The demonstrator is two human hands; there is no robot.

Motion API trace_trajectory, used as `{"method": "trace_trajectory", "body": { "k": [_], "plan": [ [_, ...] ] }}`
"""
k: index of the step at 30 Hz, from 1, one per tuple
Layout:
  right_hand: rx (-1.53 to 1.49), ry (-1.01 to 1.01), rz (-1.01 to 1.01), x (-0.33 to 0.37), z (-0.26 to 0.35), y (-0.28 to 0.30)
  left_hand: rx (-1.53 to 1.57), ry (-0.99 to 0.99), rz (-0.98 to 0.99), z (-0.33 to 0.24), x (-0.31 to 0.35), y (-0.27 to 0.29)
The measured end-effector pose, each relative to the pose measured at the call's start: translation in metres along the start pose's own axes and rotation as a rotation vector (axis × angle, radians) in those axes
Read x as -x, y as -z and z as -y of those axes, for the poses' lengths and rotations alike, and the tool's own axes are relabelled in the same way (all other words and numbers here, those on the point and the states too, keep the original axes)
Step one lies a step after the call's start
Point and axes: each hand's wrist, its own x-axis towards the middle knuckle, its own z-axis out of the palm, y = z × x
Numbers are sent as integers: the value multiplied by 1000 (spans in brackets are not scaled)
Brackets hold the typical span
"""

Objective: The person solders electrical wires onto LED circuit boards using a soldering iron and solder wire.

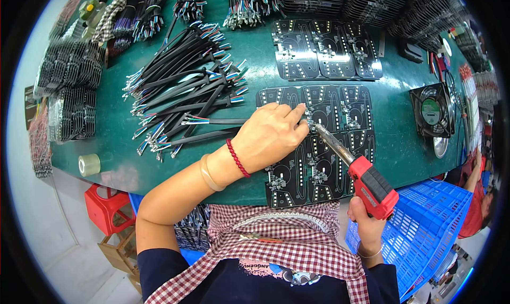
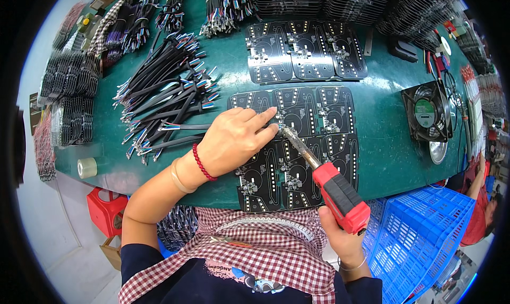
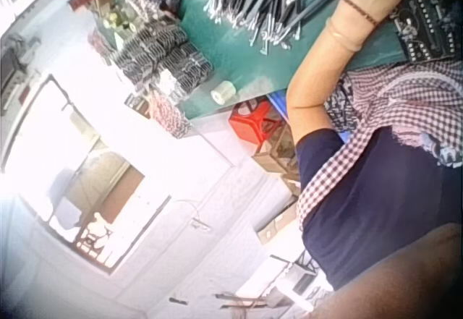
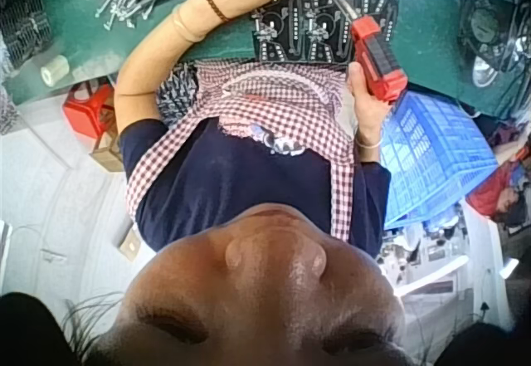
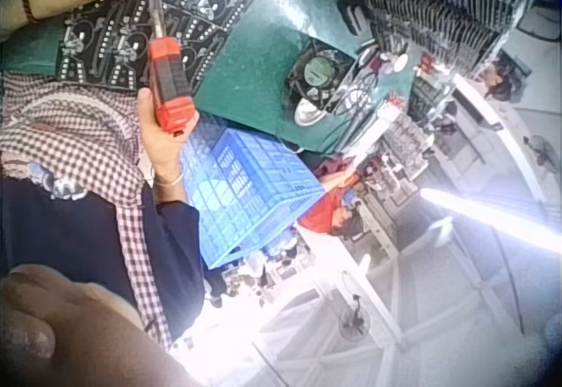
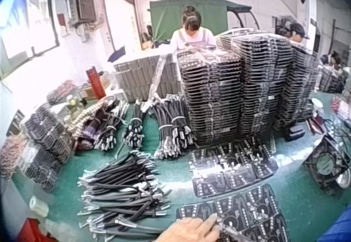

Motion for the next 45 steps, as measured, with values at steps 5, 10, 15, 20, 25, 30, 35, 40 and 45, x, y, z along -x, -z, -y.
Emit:
{"method": "trace_trajectory", "body": {
  "k": [5, 10, 15, 20, 25, 30, 35, 40, 45],
  "plan": [
    [-15, -14, -10, 0, 5, 0, -14, 14, 12, -3, 0, 0],
    [15, 135, -98, 0, 7, -11, -19, 8, -2, -3, 0, -1],
    [-152, -30, -43, 0, 38, -17, -24, 9, -2, -4, 1, -3],
    [-308, 58, -122, 0, 39, -13, -39, 3, 3, -3, 2, 0],
    [-352, 57, -99, -2, 35, -13, -65, 69, 56, -12, 1, 2],
    [-385, 102, -201, -5, 32, -6, -177, 342, -99, 16, 8, 40],
    [-473, 98, -210, -13, 38, 1, 7, 487, -202, 80, 39, 47],
    [-526, 136, -260, -16, 36, 6, 648, 704, -794, 107, 39, 75],
    [-565, 135, -288, -18, 24, 21, 267, 538, -863, 102, 7, 112]
  ]
}}
